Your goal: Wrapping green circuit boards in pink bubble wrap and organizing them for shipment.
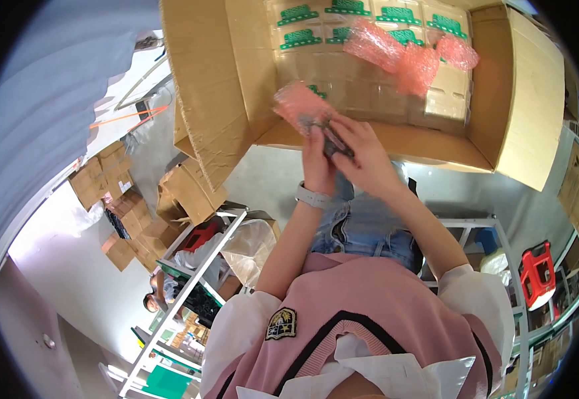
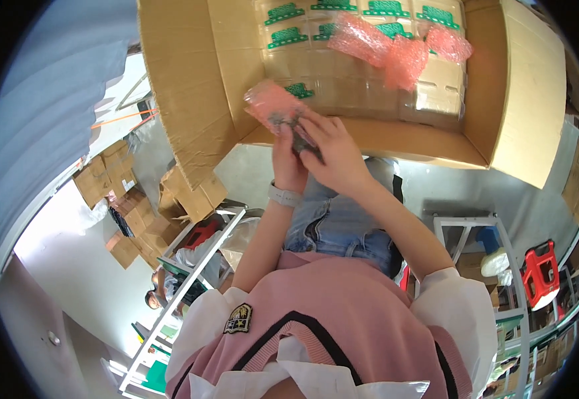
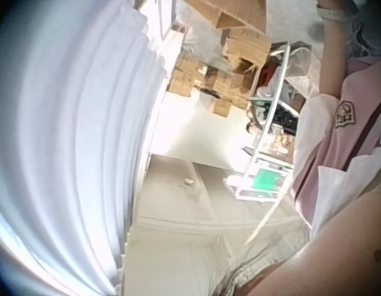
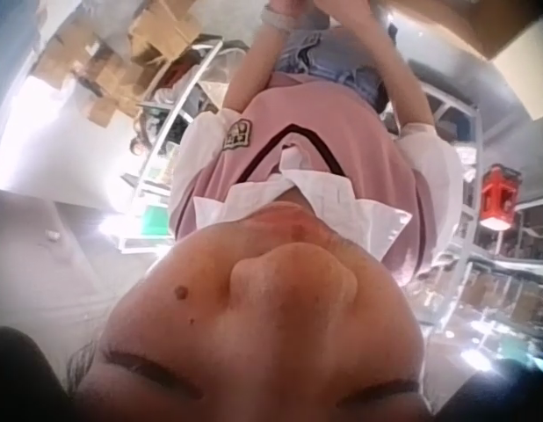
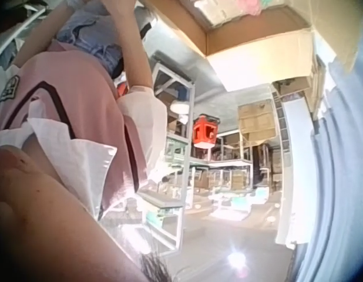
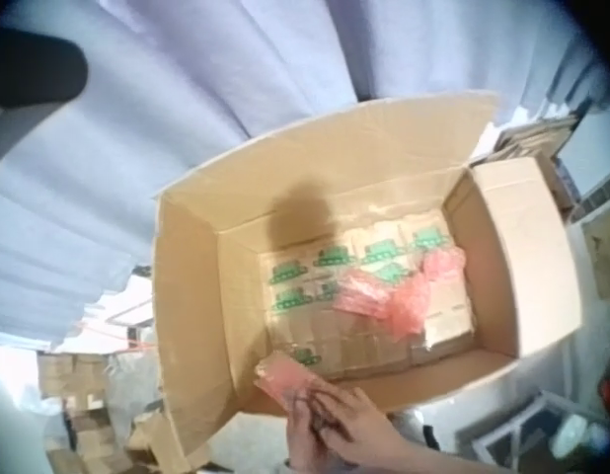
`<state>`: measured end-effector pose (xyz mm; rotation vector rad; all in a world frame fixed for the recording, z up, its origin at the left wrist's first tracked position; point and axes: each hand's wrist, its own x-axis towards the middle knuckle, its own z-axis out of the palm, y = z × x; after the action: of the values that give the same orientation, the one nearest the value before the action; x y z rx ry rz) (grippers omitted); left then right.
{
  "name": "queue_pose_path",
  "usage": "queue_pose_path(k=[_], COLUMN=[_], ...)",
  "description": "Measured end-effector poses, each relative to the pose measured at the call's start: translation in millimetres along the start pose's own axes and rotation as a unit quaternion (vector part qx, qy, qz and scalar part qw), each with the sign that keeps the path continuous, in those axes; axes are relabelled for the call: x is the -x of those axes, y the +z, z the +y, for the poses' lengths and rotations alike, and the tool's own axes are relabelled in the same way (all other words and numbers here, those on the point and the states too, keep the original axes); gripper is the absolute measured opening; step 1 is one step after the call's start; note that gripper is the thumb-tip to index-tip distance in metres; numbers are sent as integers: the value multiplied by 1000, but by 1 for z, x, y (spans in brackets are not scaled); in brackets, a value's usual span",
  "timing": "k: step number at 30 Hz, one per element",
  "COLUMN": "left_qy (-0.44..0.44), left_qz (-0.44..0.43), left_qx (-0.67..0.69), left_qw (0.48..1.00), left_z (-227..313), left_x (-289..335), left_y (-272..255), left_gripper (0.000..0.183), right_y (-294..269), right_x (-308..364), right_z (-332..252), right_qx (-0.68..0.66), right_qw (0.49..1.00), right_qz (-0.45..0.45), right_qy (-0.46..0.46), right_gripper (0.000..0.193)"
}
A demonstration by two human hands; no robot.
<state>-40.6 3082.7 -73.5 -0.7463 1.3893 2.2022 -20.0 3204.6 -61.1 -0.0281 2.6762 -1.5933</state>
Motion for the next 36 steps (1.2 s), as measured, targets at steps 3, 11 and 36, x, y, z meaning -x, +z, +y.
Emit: queue_pose_path(k=[3,11,36], left_qy=[-14,-74,-144], left_qz=[-31,-162,-490], left_qx=[-7,-192,-387], left_qw=[999,965,768], left_z=[-7,-47,-276], left_x=[-5,15,214], left_y=[-9,32,181], left_gripper=[40,40,30], right_y=[-19,-13,-84], right_x=[11,102,459], right_z=[21,41,72], right_qx=[-16,-283,-398], right_qw=[992,908,756], right_qz=[99,100,497], right_qy=[71,292,151], right_gripper=[61,50,50])
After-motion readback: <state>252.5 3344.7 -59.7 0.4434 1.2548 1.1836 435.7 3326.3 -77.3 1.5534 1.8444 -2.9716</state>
